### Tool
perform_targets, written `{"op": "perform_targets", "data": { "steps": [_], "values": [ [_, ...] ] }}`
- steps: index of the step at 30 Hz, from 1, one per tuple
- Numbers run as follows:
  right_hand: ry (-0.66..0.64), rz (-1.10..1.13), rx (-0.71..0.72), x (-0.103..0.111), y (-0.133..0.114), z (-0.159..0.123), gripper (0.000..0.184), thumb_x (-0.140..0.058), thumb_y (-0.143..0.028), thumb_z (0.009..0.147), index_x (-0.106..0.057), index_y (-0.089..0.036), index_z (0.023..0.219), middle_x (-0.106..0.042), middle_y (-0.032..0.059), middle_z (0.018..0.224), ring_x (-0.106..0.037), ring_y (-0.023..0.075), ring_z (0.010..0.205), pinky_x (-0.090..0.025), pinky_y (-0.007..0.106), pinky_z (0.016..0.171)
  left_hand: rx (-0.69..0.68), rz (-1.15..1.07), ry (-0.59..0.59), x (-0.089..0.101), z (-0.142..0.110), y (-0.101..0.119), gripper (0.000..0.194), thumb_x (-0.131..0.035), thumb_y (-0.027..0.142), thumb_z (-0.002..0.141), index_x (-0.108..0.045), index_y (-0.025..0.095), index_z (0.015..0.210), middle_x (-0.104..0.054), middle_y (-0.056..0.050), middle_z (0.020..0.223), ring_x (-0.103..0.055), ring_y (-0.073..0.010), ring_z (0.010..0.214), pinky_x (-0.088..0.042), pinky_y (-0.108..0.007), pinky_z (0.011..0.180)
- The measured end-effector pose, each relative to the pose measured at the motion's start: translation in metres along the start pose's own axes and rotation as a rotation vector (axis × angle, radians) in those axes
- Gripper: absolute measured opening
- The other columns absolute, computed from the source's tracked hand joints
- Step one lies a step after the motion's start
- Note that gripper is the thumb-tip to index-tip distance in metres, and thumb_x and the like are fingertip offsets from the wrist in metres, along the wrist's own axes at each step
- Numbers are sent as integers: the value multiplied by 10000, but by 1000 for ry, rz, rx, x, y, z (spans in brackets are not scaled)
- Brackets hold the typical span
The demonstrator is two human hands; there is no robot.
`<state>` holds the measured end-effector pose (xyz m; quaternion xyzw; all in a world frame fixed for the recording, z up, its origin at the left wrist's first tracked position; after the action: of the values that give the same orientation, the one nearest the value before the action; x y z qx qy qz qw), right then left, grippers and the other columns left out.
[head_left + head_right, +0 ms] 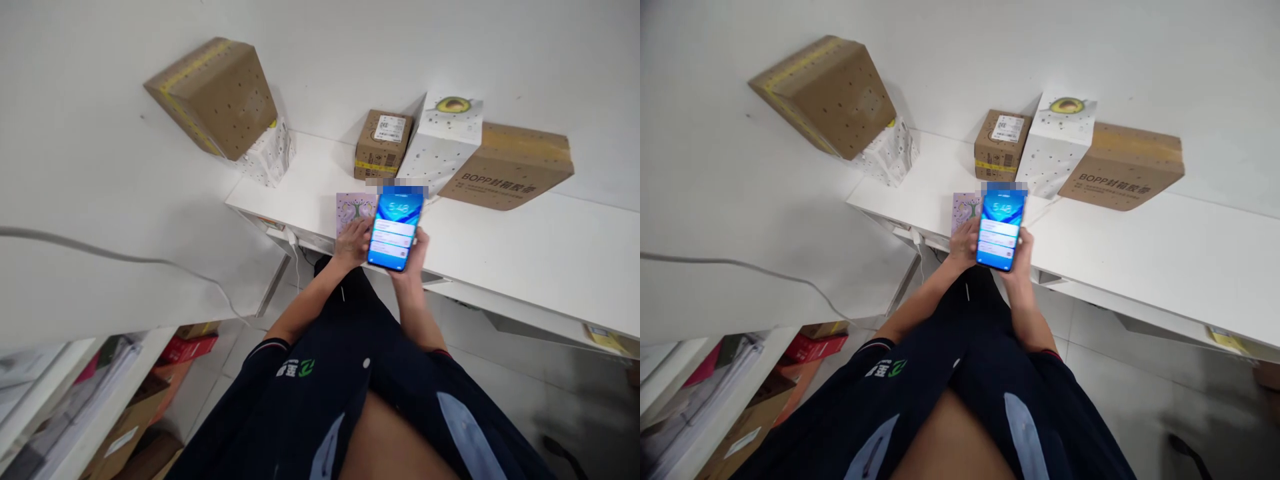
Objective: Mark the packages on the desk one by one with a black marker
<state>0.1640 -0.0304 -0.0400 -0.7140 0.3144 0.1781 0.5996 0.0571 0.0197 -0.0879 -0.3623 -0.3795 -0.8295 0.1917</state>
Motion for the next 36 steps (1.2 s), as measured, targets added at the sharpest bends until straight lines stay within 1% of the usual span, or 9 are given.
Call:
{"op": "perform_targets", "data": {
  "steps": [3,7,12,16,19,24,27,30,36],
  "values": [
    [195,-299,255,46,-37,1,681,-448,-734,762,-647,-216,1158,-723,95,1144,-717,248,900,-601,412,747,-96,146,-12,10,4,-3,411,-515,461,967,-720,199,1208,-720,-131,1231,-606,-308,1293,-499,-452,1067],
    [607,-1134,480,110,-64,0,574,-581,-506,803,-604,-214,1297,-671,125,1264,-647,254,1045,-507,457,960,-154,284,21,12,4,5,398,-510,428,981,-715,178,1212,-727,-131,1203,-627,-300,1262,-503,-428,1045],
    [755,-1828,323,146,-60,4,588,-609,-420,841,-600,-158,1368,-591,214,1365,-555,365,1132,-431,532,974,-135,281,11,16,3,1,371,-534,410,962,-729,205,1202,-732,-129,1203,-623,-310,1258,-472,-466,1064],
    [710,-1968,200,154,-53,9,592,-603,-445,873,-580,-172,1398,-583,204,1368,-524,364,1140,-431,509,951,38,274,23,30,1,-16,343,-568,412,933,-735,282,1202,-723,-86,1268,-588,-339,1296,-385,-577,1134],
    [698,-1964,176,162,-50,15,574,-596,-435,885,-586,-157,1388,-590,210,1342,-491,365,1181,-425,504,965,221,283,42,43,-1,-35,346,-626,428,895,-729,356,1217,-683,-36,1360,-469,-400,1406,-197,-712,1199],
    [620,-1916,345,149,-34,33,523,-573,-432,911,-628,-149,1346,-502,244,1447,-436,385,1264,-388,552,1026,469,294,57,60,4,-68,438,-629,442,903,-676,378,1334,-469,-20,1593,-157,-502,1541,-97,-800,1171],
    [385,-1874,471,113,-10,48,498,-504,-426,967,-633,-139,1353,-594,229,1313,-491,341,1225,-385,508,1062,502,257,50,64,19,-90,460,-590,412,942,-627,351,1396,-347,-68,1662,-194,-416,1563,-123,-729,1218],
    [154,-1909,449,75,18,57,503,-518,-462,977,-629,-178,1377,-591,219,1329,-499,348,1217,-407,486,1025,466,206,18,64,43,-113,465,-595,355,953,-604,305,1416,-317,-126,1668,-267,-331,1558,-142,-665,1245],
    [143,-2040,434,52,52,53,481,-498,-488,984,-627,-221,1363,-487,197,1513,-405,408,1302,-342,542,1024,528,128,-30,53,103,-152,538,-619,328,932,-555,300,1465,-228,-119,1703,-290,-308,1558,-336,-524,1229]
  ]
}}
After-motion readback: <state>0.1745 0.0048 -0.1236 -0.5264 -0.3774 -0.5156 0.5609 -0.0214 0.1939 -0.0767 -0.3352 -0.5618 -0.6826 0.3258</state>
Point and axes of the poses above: each hand's wrist, its own z-axis towards the middle knuckle, its own x-axis out of the back of the hand, y = z × x, the point moved 3 cm from there along z, towards the middle knuckle
